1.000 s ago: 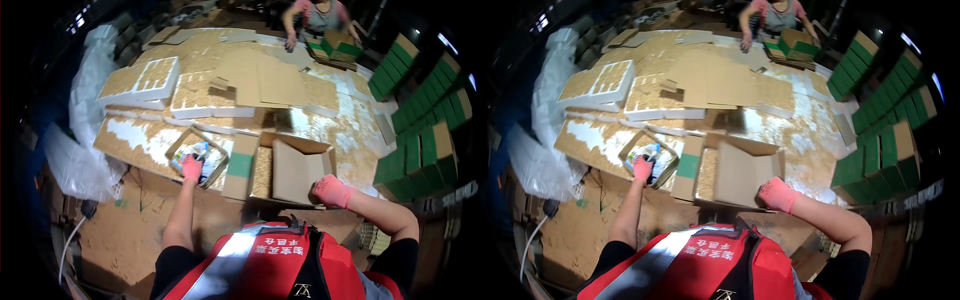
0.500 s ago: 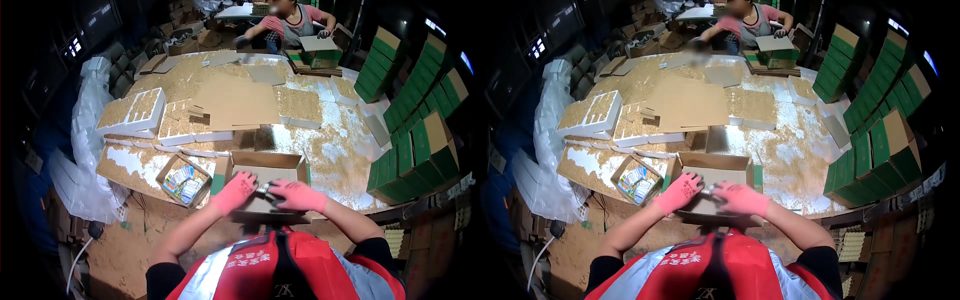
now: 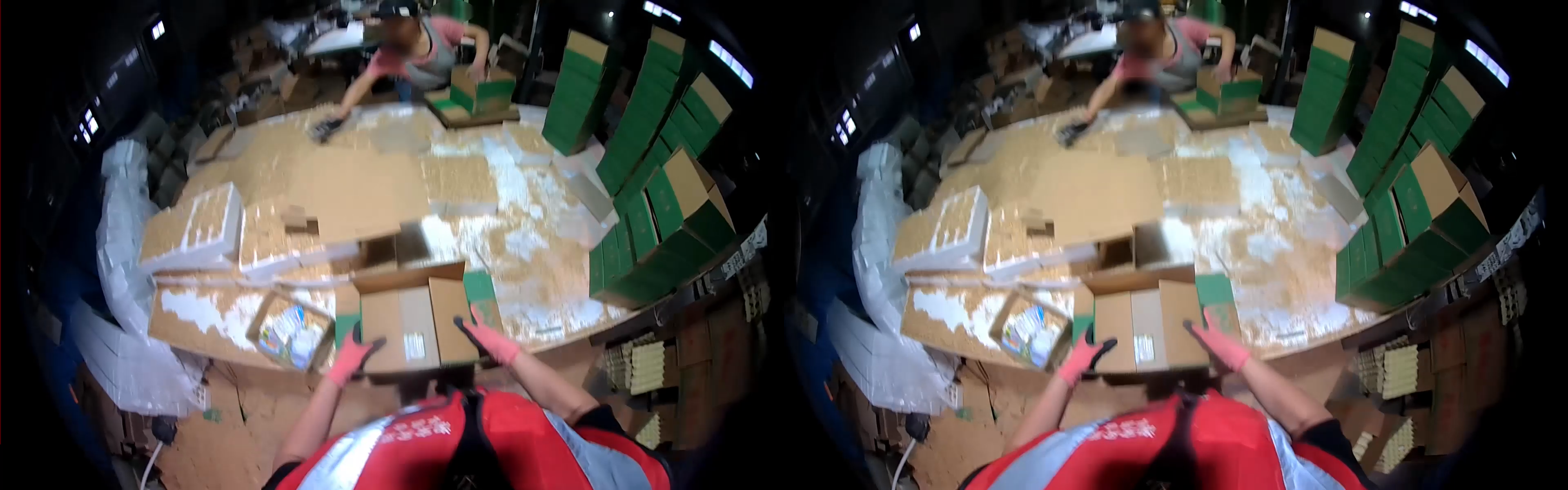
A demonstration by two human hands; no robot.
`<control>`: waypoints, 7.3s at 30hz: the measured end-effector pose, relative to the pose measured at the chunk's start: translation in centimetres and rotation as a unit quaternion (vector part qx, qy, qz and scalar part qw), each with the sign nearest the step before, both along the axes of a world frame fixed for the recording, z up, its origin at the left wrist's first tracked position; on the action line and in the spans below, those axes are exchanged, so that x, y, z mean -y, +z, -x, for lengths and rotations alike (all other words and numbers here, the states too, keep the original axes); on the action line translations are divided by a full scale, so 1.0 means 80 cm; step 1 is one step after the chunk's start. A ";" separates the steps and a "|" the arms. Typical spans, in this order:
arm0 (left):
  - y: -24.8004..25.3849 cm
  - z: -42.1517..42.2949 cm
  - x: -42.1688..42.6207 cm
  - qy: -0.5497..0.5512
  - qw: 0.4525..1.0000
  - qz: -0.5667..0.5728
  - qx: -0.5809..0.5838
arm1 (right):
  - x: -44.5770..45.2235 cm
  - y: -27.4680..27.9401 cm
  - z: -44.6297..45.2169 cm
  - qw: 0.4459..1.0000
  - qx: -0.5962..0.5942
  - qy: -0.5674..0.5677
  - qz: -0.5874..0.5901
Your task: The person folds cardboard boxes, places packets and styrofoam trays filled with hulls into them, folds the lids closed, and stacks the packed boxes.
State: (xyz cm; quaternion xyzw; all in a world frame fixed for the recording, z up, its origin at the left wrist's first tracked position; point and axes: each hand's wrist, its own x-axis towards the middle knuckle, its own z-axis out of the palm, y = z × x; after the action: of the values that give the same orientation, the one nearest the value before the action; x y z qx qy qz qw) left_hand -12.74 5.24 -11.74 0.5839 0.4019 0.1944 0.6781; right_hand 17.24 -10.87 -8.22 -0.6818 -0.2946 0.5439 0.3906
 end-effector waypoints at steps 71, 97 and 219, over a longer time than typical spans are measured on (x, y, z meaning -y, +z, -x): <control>0.195 -0.123 0.078 -0.095 0.644 -0.719 -0.244 | -0.088 0.209 -0.110 0.742 0.471 0.428 -0.211; 0.130 -0.146 0.071 -0.018 0.624 -0.672 -0.399 | -0.123 0.171 -0.088 0.720 0.499 0.355 -0.324; -0.003 0.016 -0.013 0.055 0.871 -0.323 -0.366 | -0.149 -0.155 -0.238 0.779 0.603 0.043 0.165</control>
State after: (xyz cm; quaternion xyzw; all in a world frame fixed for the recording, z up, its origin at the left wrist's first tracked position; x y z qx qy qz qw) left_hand -14.04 6.24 -11.99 0.7766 0.5675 0.1227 0.2446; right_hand 36.31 1.04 -20.59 -0.9110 -0.4047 0.0784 -0.0093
